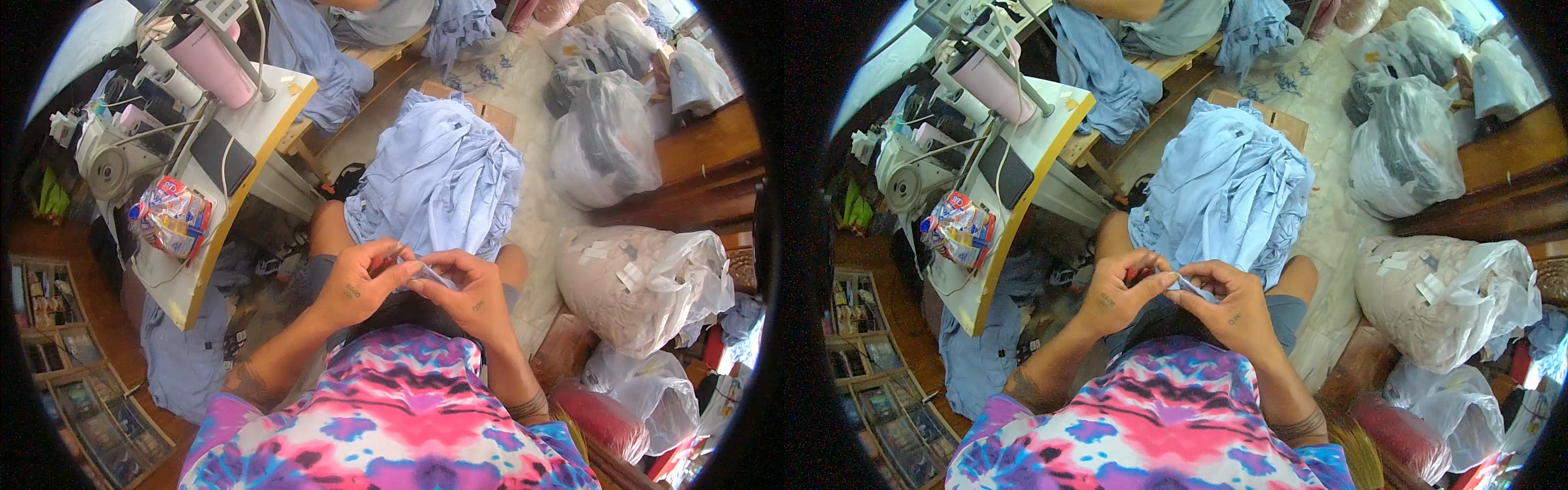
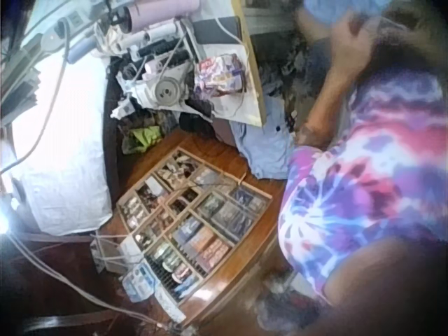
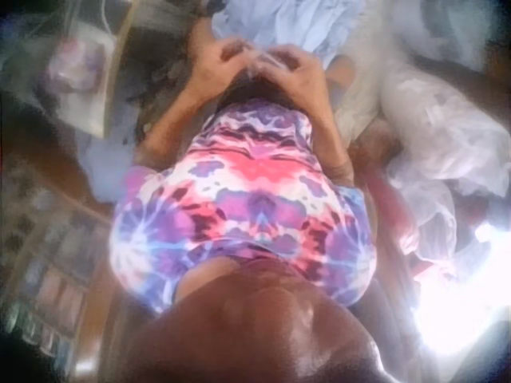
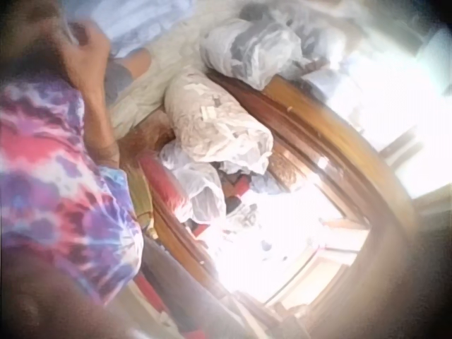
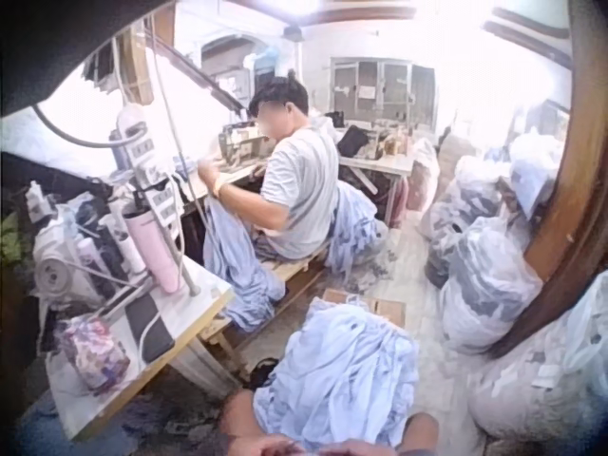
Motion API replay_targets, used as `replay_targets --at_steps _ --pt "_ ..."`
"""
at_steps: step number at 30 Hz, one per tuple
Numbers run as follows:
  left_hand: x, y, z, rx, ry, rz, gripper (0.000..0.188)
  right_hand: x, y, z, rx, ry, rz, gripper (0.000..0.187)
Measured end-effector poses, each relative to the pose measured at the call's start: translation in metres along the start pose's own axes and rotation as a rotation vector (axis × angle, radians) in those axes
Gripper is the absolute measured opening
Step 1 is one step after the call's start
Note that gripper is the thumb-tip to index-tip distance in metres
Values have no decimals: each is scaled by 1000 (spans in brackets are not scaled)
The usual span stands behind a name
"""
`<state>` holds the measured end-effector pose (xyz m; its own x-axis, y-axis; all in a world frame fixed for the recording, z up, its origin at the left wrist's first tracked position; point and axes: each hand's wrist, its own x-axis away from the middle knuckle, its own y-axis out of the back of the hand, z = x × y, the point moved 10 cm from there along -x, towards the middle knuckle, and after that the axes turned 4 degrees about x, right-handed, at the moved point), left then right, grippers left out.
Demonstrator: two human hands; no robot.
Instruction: The person uses small snips to trim loose threads from a light blue shirt, measures the shirt with a tape measure, and then handles a plastic fastener by hand.
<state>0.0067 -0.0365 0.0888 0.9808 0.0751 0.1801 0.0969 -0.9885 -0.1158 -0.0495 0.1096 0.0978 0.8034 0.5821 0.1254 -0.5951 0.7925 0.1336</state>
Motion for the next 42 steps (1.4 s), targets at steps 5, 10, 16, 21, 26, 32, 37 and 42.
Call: replay_targets --at_steps 5,10,16,21,26,32,37,42 --pt "-11 19 -21 100 -75 -3 10 -4 22 -7 -199 -78 19 19" --pt "-13 -6 -29 19 -31 41 15 -12 23 8 -160 -101 23 20" --pt "-28 0 -37 -56 -215 -75 15 -20 29 40 258 176 -62 22" --pt "-24 20 -103 -237 -501 -215 16 -28 65 70 906 496 -323 55" --pt "-21 29 -155 -178 -671 -287 19 -42 136 -24 710 116 -364 61" --pt "-112 65 -79 -149 -402 -388 20 -80 224 -78 757 -68 -411 64" --pt "-129 85 55 -489 -214 -506 22 -72 161 -40 1101 204 -798 57" --pt "-104 42 66 -509 -218 -309 28 -38 73 -103 513 -36 -456 40"
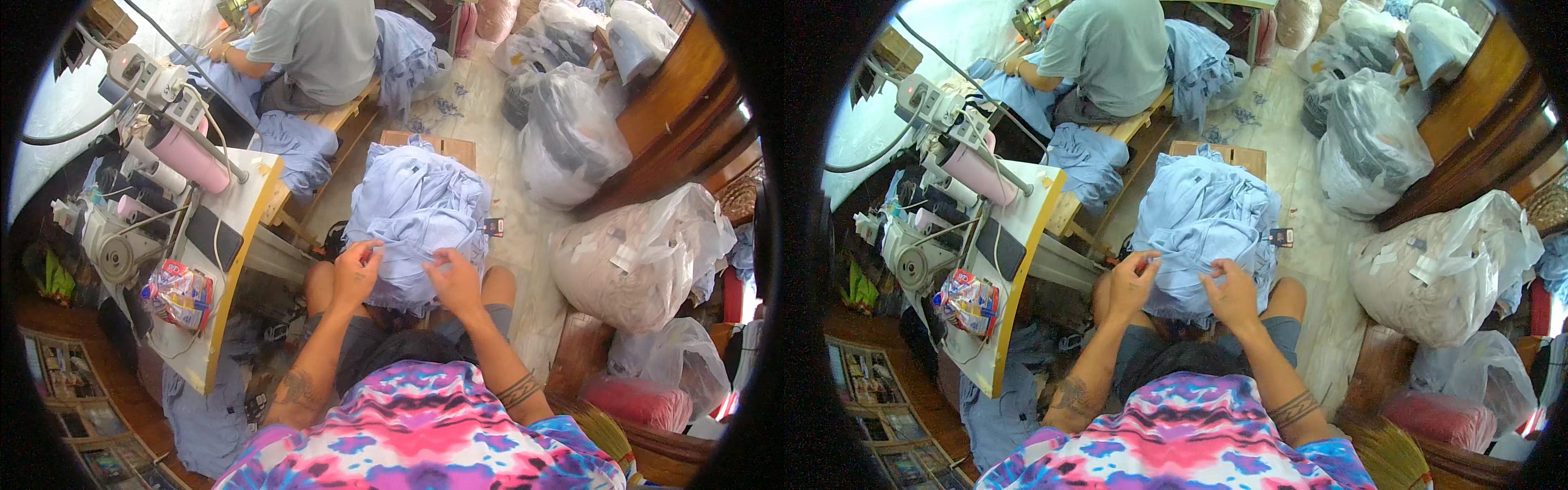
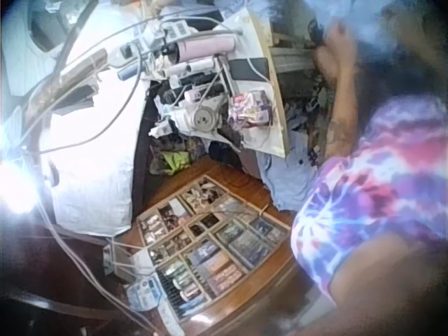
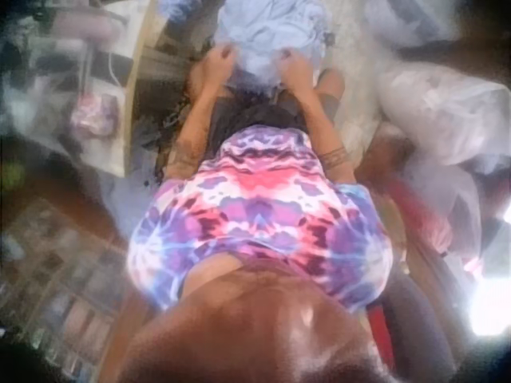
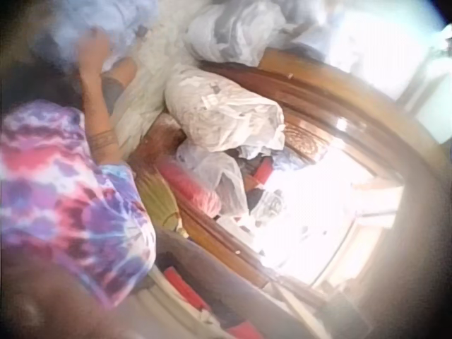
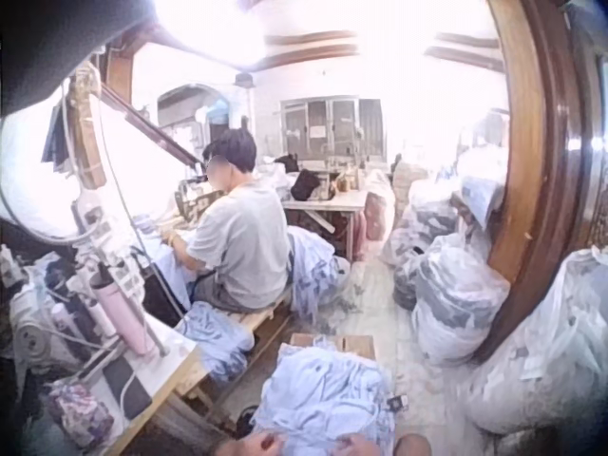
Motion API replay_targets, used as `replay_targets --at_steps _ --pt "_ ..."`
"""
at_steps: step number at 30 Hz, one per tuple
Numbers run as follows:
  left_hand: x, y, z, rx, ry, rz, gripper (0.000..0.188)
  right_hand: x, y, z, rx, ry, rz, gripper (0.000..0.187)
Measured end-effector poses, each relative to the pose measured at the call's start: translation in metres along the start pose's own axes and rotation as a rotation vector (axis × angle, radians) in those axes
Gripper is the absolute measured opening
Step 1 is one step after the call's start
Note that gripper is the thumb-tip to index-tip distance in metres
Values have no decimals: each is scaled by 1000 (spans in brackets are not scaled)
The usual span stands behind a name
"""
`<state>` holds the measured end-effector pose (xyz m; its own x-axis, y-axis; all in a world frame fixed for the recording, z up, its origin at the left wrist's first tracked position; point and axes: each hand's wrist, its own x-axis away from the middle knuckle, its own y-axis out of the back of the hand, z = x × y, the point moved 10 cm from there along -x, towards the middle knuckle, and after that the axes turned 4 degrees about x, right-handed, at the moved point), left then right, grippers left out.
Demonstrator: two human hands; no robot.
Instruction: The person uses small snips to trim loose threads from a light blue shirt, measures the shirt with a tape measure, and then handles a plastic fastener by hand.
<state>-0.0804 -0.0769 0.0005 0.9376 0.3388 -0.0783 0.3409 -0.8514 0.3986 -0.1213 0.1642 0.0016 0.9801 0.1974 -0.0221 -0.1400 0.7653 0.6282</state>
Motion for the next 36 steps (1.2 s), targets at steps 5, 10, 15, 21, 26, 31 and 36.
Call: replay_targets --at_steps 5,10,15,21,26,31,36 --pt "-12 -26 -24 -100 -246 95 27 12 -26 -10 -2 -28 27 37" --pt "-15 -30 -32 -40 -182 138 17 39 -73 -21 -950 -700 434 36" --pt "36 -16 -93 0 -361 118 12 43 -62 0 -1348 -789 419 28" --pt "66 11 -113 -24 -363 -28 15 43 -32 37 -1266 -555 367 13" --pt "79 18 -131 79 -161 113 25 49 -19 46 -1284 -482 245 15" --pt "90 13 -135 91 -126 170 31 52 -21 51 -1348 -477 199 11" --pt "94 10 -134 99 -103 149 32 53 -25 59 -1391 -462 197 11"
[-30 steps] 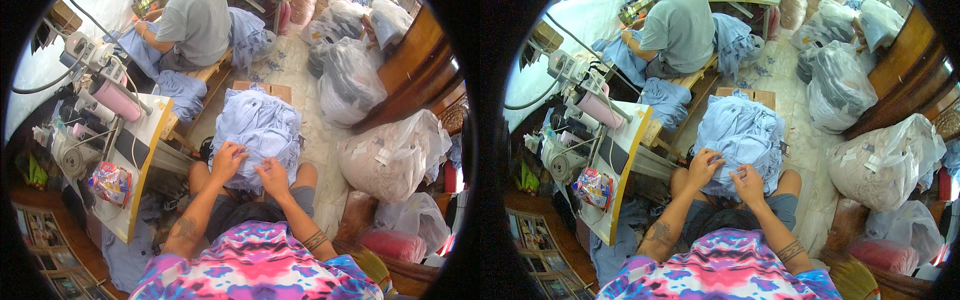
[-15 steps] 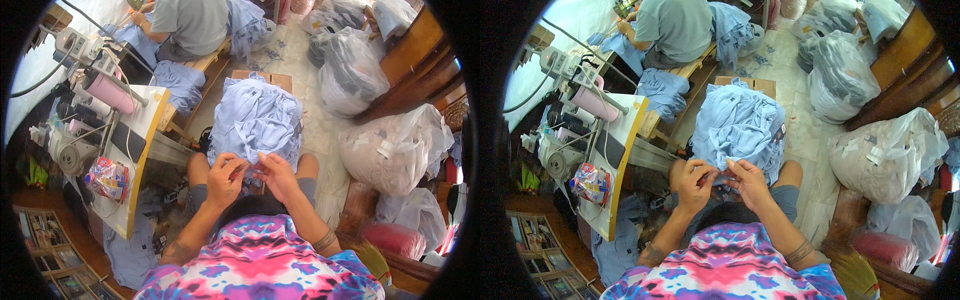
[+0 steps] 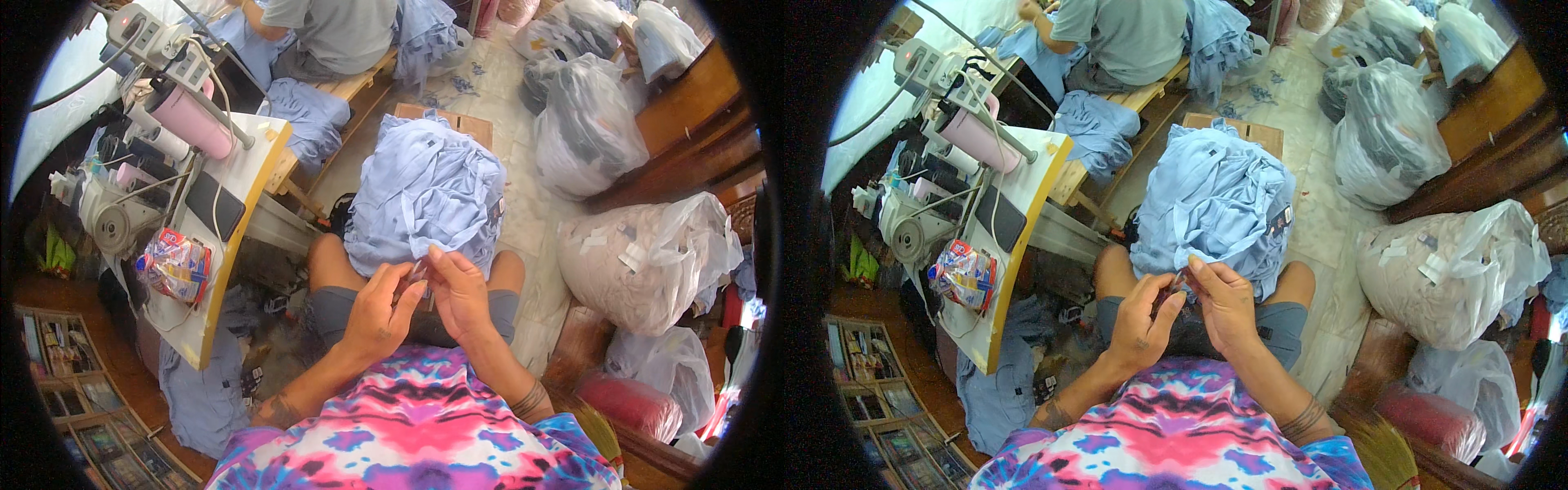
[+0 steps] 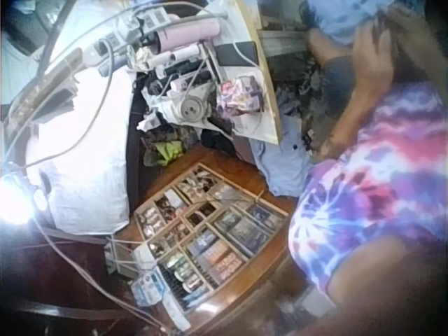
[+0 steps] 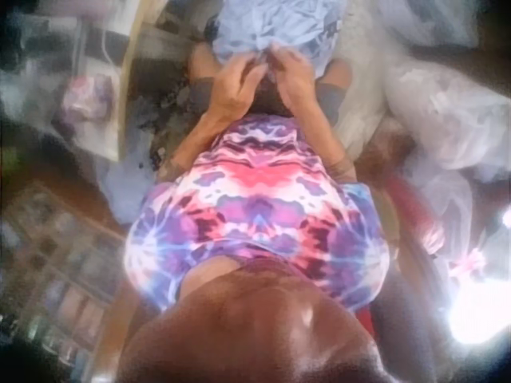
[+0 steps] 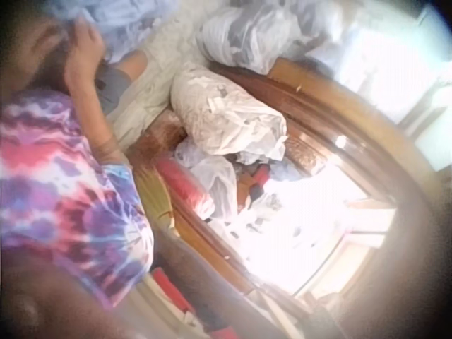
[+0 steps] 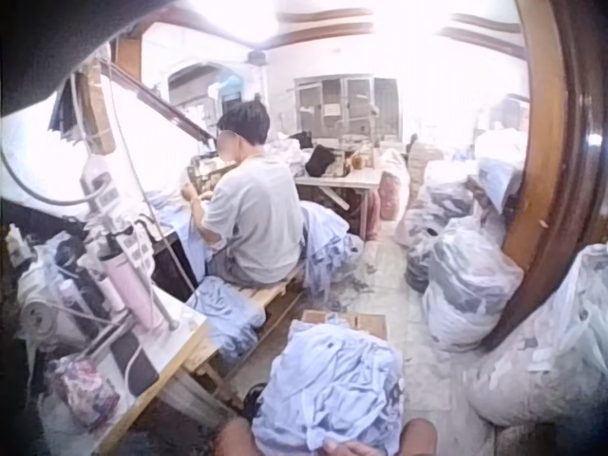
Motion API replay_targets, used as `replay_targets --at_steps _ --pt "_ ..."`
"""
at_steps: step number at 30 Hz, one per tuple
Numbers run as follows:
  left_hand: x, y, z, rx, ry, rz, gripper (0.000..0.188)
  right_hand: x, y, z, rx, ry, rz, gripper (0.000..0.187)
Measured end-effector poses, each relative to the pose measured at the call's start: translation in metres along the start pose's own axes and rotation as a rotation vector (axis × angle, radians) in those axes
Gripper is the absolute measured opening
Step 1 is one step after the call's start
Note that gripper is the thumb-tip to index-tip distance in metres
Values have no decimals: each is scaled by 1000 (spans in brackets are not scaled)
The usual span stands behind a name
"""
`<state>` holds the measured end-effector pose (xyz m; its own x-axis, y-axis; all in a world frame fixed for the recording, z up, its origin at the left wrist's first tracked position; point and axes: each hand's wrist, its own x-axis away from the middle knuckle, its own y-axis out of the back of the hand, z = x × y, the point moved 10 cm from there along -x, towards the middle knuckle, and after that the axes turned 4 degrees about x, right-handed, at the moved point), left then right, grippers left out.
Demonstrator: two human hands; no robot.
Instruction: The person uses small snips to trim loose threads from a light blue shirt, measures the shirt with a tape measure, and then handles a plastic fastener by hand.
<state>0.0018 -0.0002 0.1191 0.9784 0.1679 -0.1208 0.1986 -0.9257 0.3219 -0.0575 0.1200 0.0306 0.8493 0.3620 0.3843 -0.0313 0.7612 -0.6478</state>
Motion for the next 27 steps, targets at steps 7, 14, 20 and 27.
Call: replay_targets --at_steps 7,14,20,27 --pt "3 6 7 11 19 -38 32 -2 -5 -6 -8 7 0 14" --pt "2 10 13 30 29 -66 30 -2 -8 -8 -5 -7 4 14" --pt "1 11 15 42 50 -68 30 -3 -8 -9 6 -3 -2 15" --pt "1 13 14 3 24 -62 31 -2 -11 -12 -13 -10 6 14"
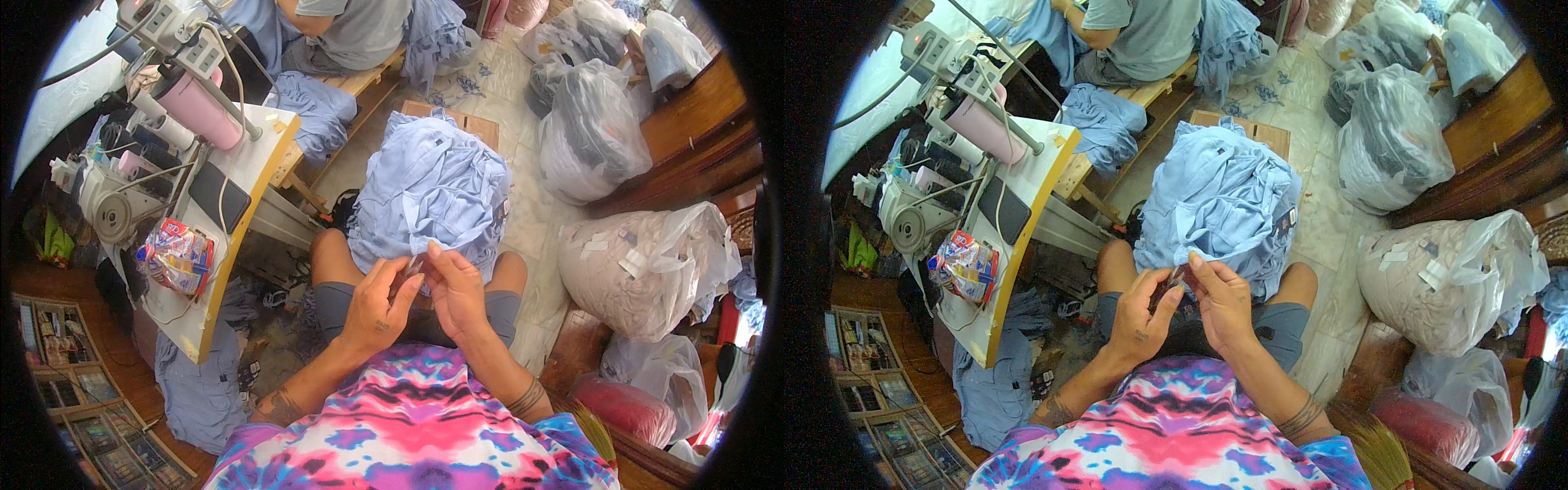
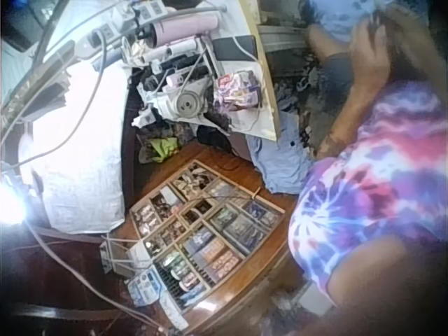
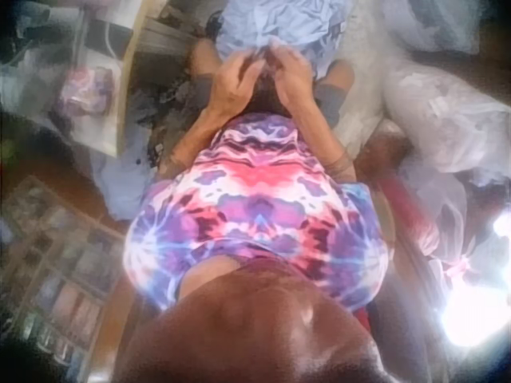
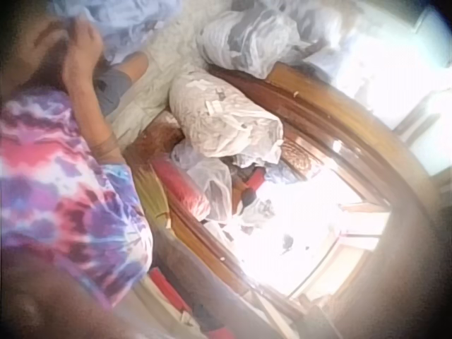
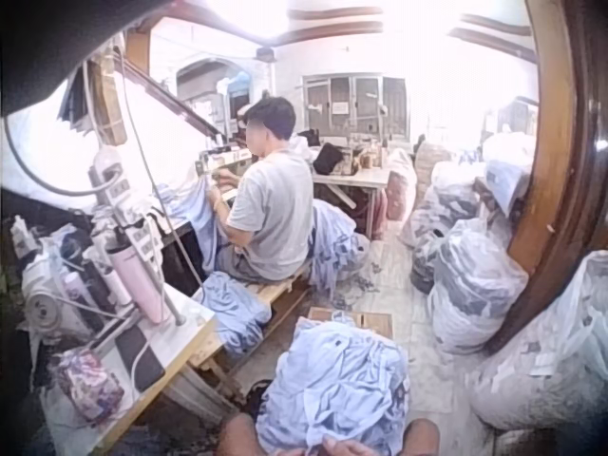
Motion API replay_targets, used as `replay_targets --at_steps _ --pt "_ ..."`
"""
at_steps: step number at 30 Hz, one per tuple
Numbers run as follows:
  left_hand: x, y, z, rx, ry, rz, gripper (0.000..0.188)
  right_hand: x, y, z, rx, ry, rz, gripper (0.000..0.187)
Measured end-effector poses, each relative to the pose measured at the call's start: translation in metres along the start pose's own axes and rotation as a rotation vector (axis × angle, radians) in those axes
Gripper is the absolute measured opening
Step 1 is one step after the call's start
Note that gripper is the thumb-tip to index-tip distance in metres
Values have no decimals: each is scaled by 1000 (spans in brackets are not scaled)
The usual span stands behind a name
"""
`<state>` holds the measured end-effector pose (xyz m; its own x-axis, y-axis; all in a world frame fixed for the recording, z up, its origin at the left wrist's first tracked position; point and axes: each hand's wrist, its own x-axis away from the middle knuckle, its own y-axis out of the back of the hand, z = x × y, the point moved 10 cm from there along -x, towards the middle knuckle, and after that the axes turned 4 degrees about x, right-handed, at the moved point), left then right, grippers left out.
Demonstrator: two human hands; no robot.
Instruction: The person uses small snips to trim loose threads from a light blue shirt, measures the shirt with a tape measure, and then handles a plastic fastener by hand.
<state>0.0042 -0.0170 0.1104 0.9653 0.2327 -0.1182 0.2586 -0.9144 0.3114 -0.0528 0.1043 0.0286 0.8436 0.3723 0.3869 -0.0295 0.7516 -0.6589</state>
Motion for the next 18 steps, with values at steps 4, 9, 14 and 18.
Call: replay_targets --at_steps 4,9,14,18 --pt "0 1 1 -19 -21 -4 31 -1 0 0 0 -2 4 14" --pt "1 2 4 -17 -15 -2 30 -1 -2 -2 -21 -5 17 13" --pt "1 3 5 1 -4 -10 29 -1 -2 -3 -16 -16 8 13" --pt "1 4 6 3 -4 -13 29 -3 1 -6 -23 -23 5 13"
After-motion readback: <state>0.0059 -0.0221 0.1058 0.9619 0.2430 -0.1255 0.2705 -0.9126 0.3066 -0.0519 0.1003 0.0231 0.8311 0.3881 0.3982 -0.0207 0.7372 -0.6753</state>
